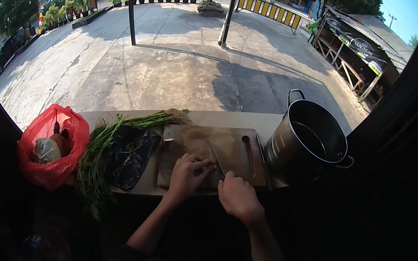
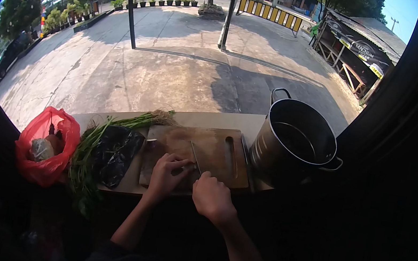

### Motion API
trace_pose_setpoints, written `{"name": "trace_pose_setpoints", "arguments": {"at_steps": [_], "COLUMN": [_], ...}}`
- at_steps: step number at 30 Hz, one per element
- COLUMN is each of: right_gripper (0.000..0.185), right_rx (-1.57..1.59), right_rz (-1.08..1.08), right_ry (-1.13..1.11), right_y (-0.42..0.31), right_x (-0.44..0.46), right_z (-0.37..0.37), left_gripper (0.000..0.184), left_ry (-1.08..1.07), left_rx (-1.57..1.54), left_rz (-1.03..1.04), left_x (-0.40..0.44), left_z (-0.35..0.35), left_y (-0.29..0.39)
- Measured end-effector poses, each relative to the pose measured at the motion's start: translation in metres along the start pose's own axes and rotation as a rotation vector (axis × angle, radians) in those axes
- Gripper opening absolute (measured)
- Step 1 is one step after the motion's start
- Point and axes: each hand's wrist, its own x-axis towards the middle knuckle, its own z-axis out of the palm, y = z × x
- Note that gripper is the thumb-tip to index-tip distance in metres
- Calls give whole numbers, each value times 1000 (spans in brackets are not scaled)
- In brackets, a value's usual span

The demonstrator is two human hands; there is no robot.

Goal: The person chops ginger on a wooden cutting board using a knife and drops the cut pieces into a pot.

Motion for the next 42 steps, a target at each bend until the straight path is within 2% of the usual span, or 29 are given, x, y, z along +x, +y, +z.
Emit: {"name": "trace_pose_setpoints", "arguments": {"at_steps": [8,17,20,21,23,25,31,32,34,37,38,42], "right_gripper": [26,21,22,22,26,27,23,21,21,24,30,32], "right_rx": [54,54,-1,1,-21,-47,-81,-67,-53,-19,-1,4], "right_rz": [56,44,-6,-6,-15,-14,4,11,-10,-35,-43,-35], "right_ry": [63,184,209,209,167,152,112,106,103,79,60,-1], "right_y": [-5,5,6,5,2,1,4,5,7,10,10,3], "right_x": [-4,31,42,42,40,32,15,15,21,26,26,16], "right_z": [29,51,51,50,49,49,45,44,36,20,15,3], "left_gripper": [28,27,27,27,28,29,28,28,27,25,25,26], "left_ry": [16,-41,-5,-37,-64,35,122,122,19,69,70,77], "left_rx": [35,-25,-6,-65,-121,64,19,18,-83,12,11,53], "left_rz": [31,54,31,-51,-142,11,42,43,-91,14,13,19], "left_x": [-1,-2,-4,-3,-4,-4,-3,-3,-6,-4,-3,-5], "left_z": [2,2,0,0,-2,-2,2,0,-5,-2,-2,-1], "left_y": [-1,-3,3,3,2,5,1,1,2,2,3,4]}}
